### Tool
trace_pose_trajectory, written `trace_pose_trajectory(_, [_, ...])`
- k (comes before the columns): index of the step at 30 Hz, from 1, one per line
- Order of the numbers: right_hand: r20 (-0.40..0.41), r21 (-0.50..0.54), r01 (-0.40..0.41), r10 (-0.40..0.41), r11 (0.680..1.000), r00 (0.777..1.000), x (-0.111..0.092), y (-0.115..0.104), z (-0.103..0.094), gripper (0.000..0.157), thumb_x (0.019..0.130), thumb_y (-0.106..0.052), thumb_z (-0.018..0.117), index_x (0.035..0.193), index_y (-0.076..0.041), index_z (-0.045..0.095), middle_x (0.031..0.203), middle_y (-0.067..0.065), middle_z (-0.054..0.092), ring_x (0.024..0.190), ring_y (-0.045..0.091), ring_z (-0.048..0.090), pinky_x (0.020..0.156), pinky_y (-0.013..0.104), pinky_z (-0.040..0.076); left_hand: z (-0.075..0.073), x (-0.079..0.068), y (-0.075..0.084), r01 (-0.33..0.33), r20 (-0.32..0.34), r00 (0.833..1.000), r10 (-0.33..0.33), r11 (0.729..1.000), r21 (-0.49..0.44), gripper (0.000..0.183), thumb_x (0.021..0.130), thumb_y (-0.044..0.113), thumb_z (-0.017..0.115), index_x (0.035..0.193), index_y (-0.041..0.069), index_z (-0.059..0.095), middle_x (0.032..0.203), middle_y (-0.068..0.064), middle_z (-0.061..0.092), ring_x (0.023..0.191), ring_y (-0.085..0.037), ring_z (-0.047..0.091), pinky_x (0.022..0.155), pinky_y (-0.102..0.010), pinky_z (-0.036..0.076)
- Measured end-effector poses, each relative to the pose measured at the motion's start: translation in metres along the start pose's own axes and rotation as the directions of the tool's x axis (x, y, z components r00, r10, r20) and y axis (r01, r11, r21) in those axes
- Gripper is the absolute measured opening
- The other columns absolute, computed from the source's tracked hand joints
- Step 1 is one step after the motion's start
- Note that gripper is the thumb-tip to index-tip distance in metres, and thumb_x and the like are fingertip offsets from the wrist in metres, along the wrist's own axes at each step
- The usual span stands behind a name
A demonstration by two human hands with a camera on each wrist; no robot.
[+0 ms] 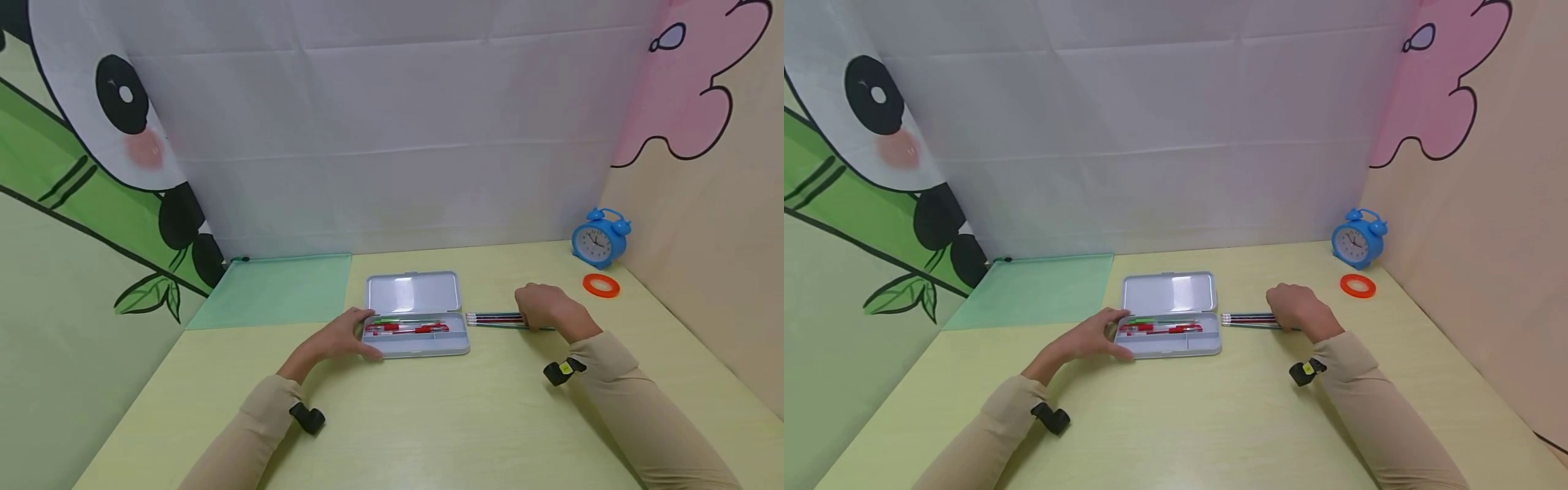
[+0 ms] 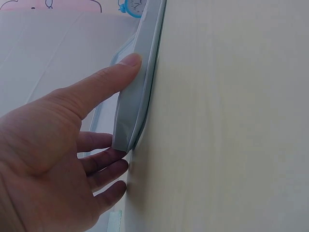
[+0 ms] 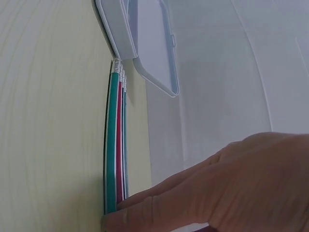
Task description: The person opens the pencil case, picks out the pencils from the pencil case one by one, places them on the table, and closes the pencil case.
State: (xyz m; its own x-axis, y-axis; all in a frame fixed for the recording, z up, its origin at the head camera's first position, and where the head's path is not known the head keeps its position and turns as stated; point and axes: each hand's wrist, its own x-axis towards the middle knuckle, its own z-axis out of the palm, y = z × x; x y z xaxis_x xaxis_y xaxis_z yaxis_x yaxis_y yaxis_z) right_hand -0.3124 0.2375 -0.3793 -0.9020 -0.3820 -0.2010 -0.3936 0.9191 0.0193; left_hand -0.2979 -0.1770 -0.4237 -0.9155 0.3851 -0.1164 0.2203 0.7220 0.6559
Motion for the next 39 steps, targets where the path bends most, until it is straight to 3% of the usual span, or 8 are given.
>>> trace_pose_trajectory(16, [0.002,-0.026,-0.043,0.043,0.999,0.999,0.0002,0.0,-0.0029,0.016,0.08,-0.003,0.081,0.08,-0.006,0.065,0.073,0.002,0.058,0.067,0.021,0.053,0.061,0.035,0.052,-0.0008,-0.0018,0.0014,0.001,0.01,1.0,-0.001,1.0,0.0,0.102,0.072,0.041,0.09,0.153,0.008,0.039,0.147,-0.013,0.043,0.127,-0.03,0.044,0.109,-0.052,0.038])
trace_pose_trajectory(39, [-0.019,-0.019,-0.032,0.032,0.999,0.999,-0.0012,0.0008,-0.0021,0.012,0.082,0.0,0.077,0.084,-0.005,0.066,0.076,0.005,0.058,0.068,0.022,0.054,0.063,0.036,0.054,-0.0005,-0.0004,-0.0006,0.002,0.004,1.0,-0.002,1.0,-0.005,0.102,0.071,0.041,0.091,0.153,0.008,0.04,0.146,-0.013,0.043,0.126,-0.03,0.044,0.108,-0.052,0.039])
